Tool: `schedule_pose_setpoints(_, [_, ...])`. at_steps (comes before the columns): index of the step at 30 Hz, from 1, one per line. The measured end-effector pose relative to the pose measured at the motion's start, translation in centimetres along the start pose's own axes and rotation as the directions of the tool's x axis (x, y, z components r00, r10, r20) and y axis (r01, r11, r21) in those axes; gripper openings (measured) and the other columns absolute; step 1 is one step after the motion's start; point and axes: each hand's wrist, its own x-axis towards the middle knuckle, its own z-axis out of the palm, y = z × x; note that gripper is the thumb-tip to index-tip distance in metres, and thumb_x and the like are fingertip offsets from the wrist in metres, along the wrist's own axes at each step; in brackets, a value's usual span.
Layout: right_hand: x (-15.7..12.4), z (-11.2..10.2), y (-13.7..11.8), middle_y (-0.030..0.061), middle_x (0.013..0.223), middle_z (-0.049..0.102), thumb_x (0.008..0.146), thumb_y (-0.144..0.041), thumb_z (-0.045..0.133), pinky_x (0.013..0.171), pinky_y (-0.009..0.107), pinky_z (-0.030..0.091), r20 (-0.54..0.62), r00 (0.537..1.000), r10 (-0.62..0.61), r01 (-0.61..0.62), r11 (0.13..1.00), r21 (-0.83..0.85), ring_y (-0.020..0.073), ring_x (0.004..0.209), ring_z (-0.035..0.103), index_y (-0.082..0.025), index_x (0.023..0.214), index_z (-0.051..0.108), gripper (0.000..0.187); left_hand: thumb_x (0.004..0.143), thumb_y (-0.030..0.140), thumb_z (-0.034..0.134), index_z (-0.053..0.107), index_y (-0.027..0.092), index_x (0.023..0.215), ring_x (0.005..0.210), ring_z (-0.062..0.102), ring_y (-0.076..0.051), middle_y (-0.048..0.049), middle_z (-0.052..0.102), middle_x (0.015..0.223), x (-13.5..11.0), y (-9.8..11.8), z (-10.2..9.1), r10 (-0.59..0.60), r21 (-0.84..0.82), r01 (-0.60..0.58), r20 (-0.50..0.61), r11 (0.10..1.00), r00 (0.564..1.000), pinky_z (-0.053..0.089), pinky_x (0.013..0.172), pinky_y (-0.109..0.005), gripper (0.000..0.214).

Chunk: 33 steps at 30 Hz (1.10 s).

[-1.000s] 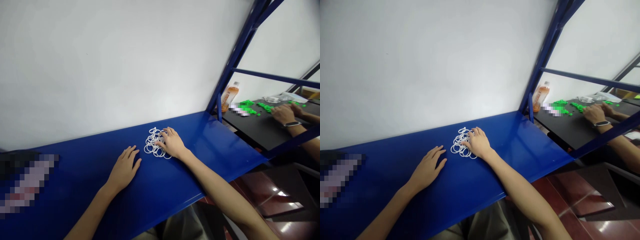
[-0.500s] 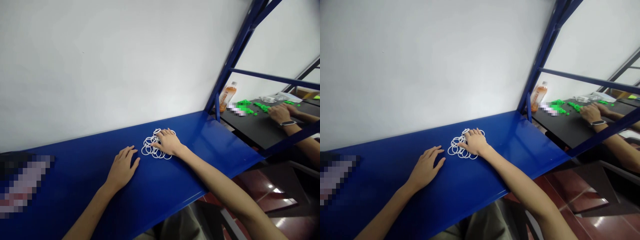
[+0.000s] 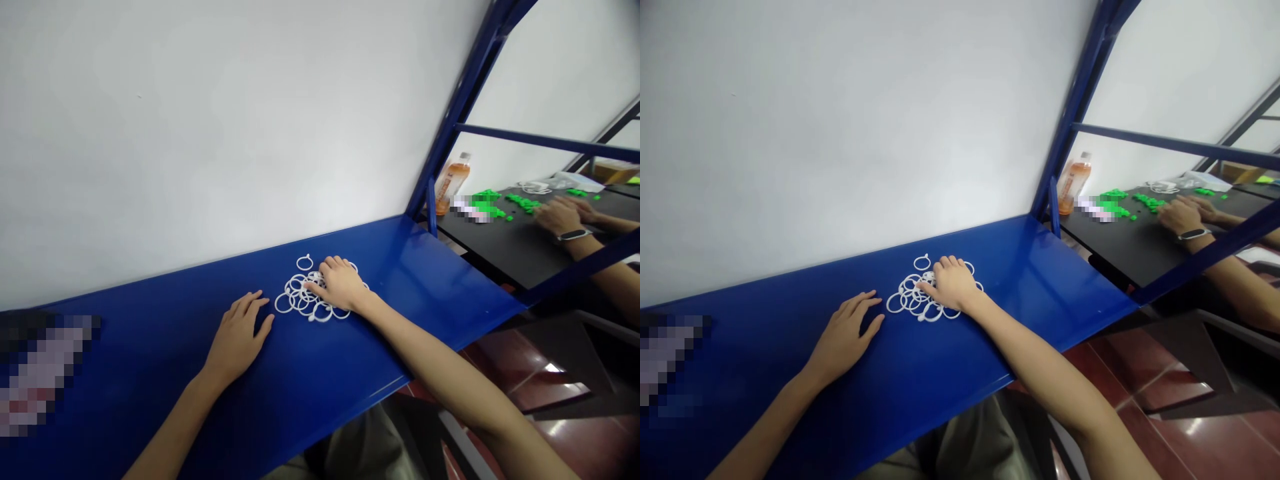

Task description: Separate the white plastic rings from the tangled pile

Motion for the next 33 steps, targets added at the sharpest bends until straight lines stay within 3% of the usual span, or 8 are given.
schedule_pose_setpoints(5, [0.3, -0.2, 0.7, 0.0133, 0.094, 0.068, 0.095, -0.068, 0.043, 0.086, 0.038, 0.045, -0.015, 0.996, 0.085, -0.084, 0.996, 0.012, 0.0268, 0.092, 0.064, -0.016, 0.091, 0.062, 0.055, 0.095, 0.046, 0.042, 0.061, 0.02, 0.122, 0.137, 0.045, -0.031, -0.0107, 0.058, 0.141, 0.0, 0.0, 0.0, 0.003, -0.006, -0.003, -0.004, 1.0, 1.0, 0.038, 0.113, -0.054, 0.042])
schedule_pose_setpoints(9, [0.5, -0.6, 1.5, 0.0107, 0.085, 0.07, 0.096, -0.064, 0.048, 0.071, 0.034, 0.046, -0.022, 0.986, 0.162, -0.161, 0.985, 0.062, 0.0249, 0.079, 0.067, -0.018, 0.093, 0.059, 0.048, 0.095, 0.046, 0.042, 0.061, 0.02, 0.122, 0.137, 0.045, -0.031, -0.0107, 0.057, 0.141, 0.0, 0.1, -0.1, 0.002, -0.009, -0.002, 0.003, 1.0, 1.0, 0.039, 0.112, -0.054, 0.041])
schedule_pose_setpoints(15, [0.8, -0.6, 2.6, 0.0061, 0.076, 0.07, 0.095, -0.059, 0.053, 0.06, 0.029, 0.041, -0.066, 0.96, 0.273, -0.248, 0.934, 0.258, 0.0206, 0.067, 0.065, -0.019, 0.094, 0.06, 0.041, 0.095, 0.046, 0.042, 0.062, 0.021, 0.122, 0.138, 0.046, -0.031, -0.0107, 0.058, 0.141, 0.1, 0.1, -0.2, 0.004, -0.021, -0.004, 0.008, 1.0, 1.0, 0.04, 0.112, -0.055, 0.042])
schedule_pose_setpoints(20, [0.8, -0.8, 3.1, 0.0032, 0.075, 0.069, 0.095, -0.056, 0.054, 0.061, 0.028, 0.039, -0.096, 0.95, 0.296, -0.245, 0.903, 0.353, 0.0177, 0.066, 0.063, -0.019, 0.089, 0.062, 0.039, 0.095, 0.048, 0.041, 0.061, 0.021, 0.122, 0.138, 0.045, -0.031, -0.0104, 0.057, 0.142, 0.1, 0.0, -0.2, 0.0, -0.02, 0.001, 0.016, 1.0, 1.0, 0.04, 0.112, -0.054, 0.043])
schedule_pose_setpoints(23, [0.7, -1.1, 2.8, 0.0025, 0.075, 0.07, 0.096, -0.057, 0.053, 0.063, 0.028, 0.041, -0.074, 0.967, 0.245, -0.196, 0.895, 0.4, 0.0173, 0.068, 0.063, -0.02, 0.089, 0.063, 0.039, 0.095, 0.049, 0.041, 0.06, 0.021, 0.124, 0.139, 0.044, -0.031, -0.0102, 0.057, 0.143, 0.1, -0.1, -0.3, 0.006, -0.01, -0.005, 0.026, 1.0, 1.0, 0.039, 0.113, -0.054, 0.045])
schedule_pose_setpoints(27, [0.6, -1.3, 2.8, 0.0043, 0.091, 0.074, 0.099, -0.055, 0.049, 0.075, 0.029, 0.047, -0.096, 0.982, 0.161, -0.092, 0.861, 0.501, 0.0171, 0.083, 0.068, -0.02, 0.096, 0.066, 0.039, 0.095, 0.051, 0.041, 0.06, 0.022, 0.124, 0.138, 0.044, -0.031, -0.0094, 0.056, 0.143, 0.1, -0.2, -0.5, 0.014, -0.006, -0.013, 0.031, 1.0, 0.999, 0.038, 0.114, -0.054, 0.045])
schedule_pose_setpoints(33, [0.8, -1.7, 3.9, 0.0041, 0.089, 0.073, 0.102, -0.049, 0.044, 0.075, 0.03, 0.047, -0.178, 0.962, 0.209, -0.105, 0.88, 0.463, 0.0176, 0.082, 0.066, -0.019, 0.09, 0.067, 0.04, 0.095, 0.051, 0.041, 0.061, 0.022, 0.124, 0.138, 0.044, -0.031, -0.0089, 0.056, 0.143, 0.1, -0.4, -0.5, 0.013, -0.003, -0.013, 0.042, 1.0, 0.999, 0.039, 0.113, -0.054, 0.046])
